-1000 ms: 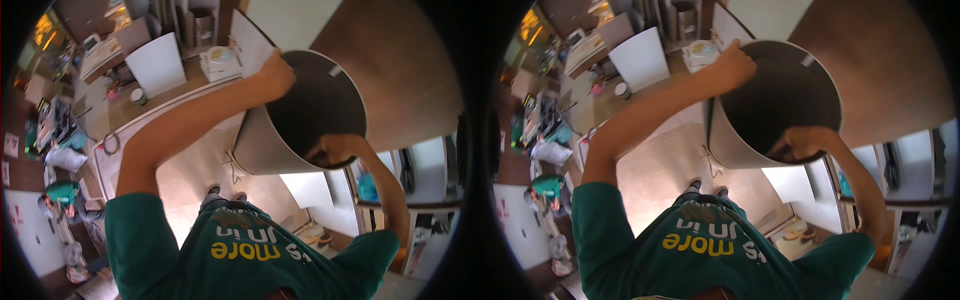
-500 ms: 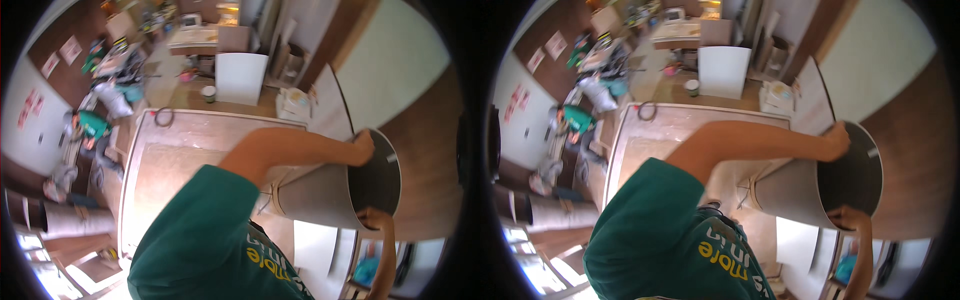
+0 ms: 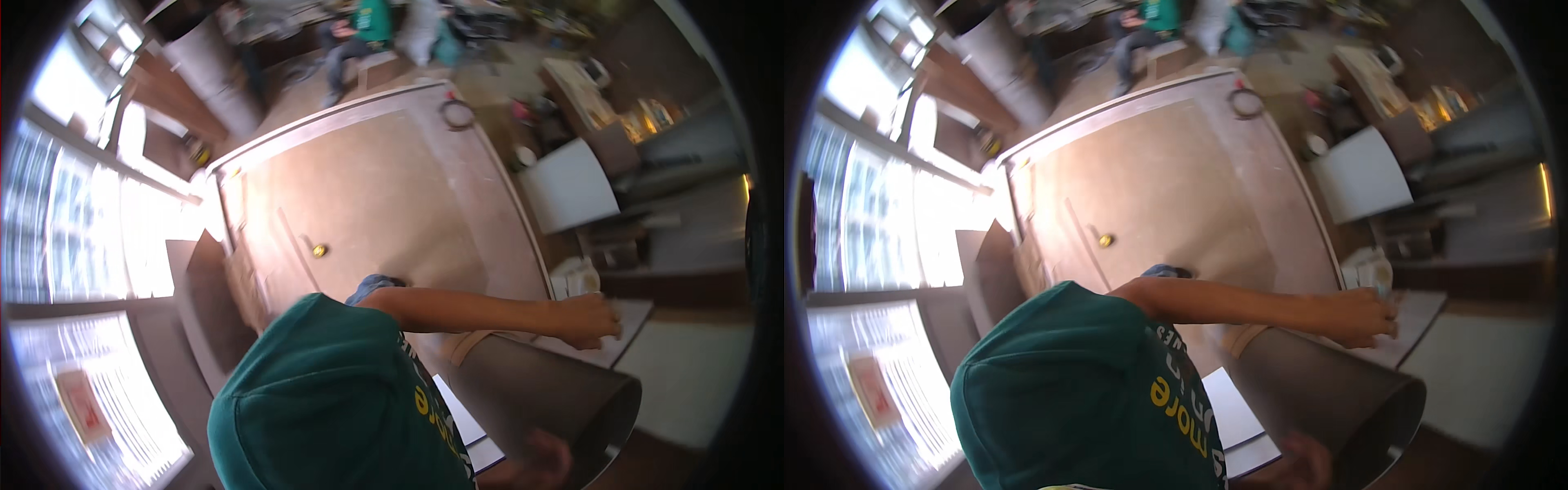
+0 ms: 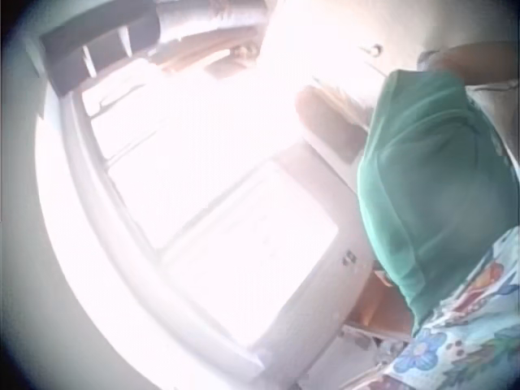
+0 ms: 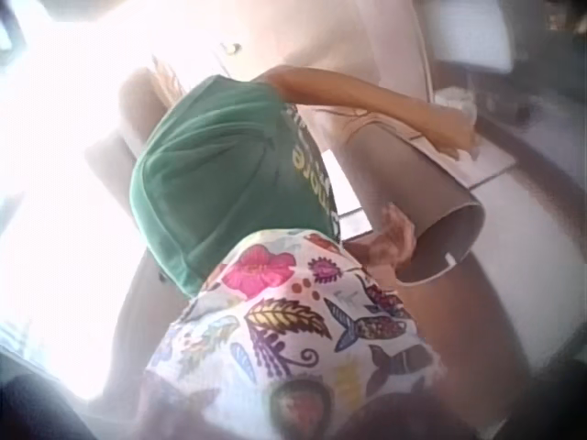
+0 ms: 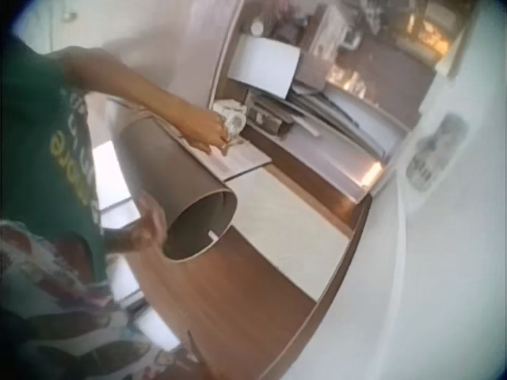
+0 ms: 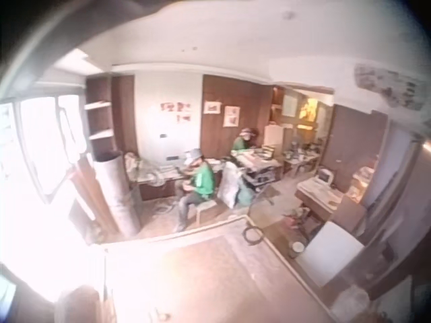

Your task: The person repeatedly picks up flat white and gray sheets, rolls them into cylindrical shapes, and inserts them into a larger gray cylinder. The person also picks up and places down a black curved sheet. The task involves repeated handling and stacking of these rolled sheets within the larger cylinder.

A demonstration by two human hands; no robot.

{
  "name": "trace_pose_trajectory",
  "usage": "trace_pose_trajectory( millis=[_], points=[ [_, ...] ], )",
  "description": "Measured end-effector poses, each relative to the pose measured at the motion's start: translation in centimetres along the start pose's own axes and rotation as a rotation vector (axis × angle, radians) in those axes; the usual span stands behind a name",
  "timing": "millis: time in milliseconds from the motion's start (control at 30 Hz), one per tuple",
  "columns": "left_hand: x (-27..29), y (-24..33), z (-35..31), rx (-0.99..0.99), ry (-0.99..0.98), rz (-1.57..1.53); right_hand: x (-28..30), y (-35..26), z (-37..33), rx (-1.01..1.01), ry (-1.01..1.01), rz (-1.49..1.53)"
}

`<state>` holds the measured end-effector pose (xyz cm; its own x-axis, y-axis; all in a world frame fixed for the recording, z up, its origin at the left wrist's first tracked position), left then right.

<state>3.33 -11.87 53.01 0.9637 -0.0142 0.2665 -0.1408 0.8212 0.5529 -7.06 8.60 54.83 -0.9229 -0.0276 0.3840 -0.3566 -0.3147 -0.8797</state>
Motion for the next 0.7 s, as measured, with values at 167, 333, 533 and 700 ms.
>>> trace_pose_trajectory(
  millis=[167, 333, 533, 700],
  points=[
    [5.5, -8.7, -15.3, 0.326, -0.214, 0.159, -19.0, 7.0, 8.3, -0.131, -0.237, -0.17],
    [19.0, -14.6, -31.7, 0.694, 0.025, 0.421, -28.3, 7.2, 13.7, 0.143, -0.472, -0.299],
    [31.9, -12.7, -50.6, 1.334, -0.017, 0.574, -41.9, 10.3, 14.9, 0.166, -0.787, -0.282],
    [35.8, -12.3, -57.1, 1.514, -0.082, 0.617, -51.4, 15.0, 14.0, 0.091, -1.03, -0.331]
  ],
)
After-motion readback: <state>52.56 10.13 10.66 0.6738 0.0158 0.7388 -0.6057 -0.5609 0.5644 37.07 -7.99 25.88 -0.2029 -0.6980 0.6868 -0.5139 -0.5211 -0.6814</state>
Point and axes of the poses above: each hand's wrist, its own z-axis towards the middle knuckle, its own x-axis out of the back of the hand, y = z × x, the point moved 9 cm from there along z, towards the middle knuckle, and after that the axes turned 15 degrees about y, right-handed, at the moved point
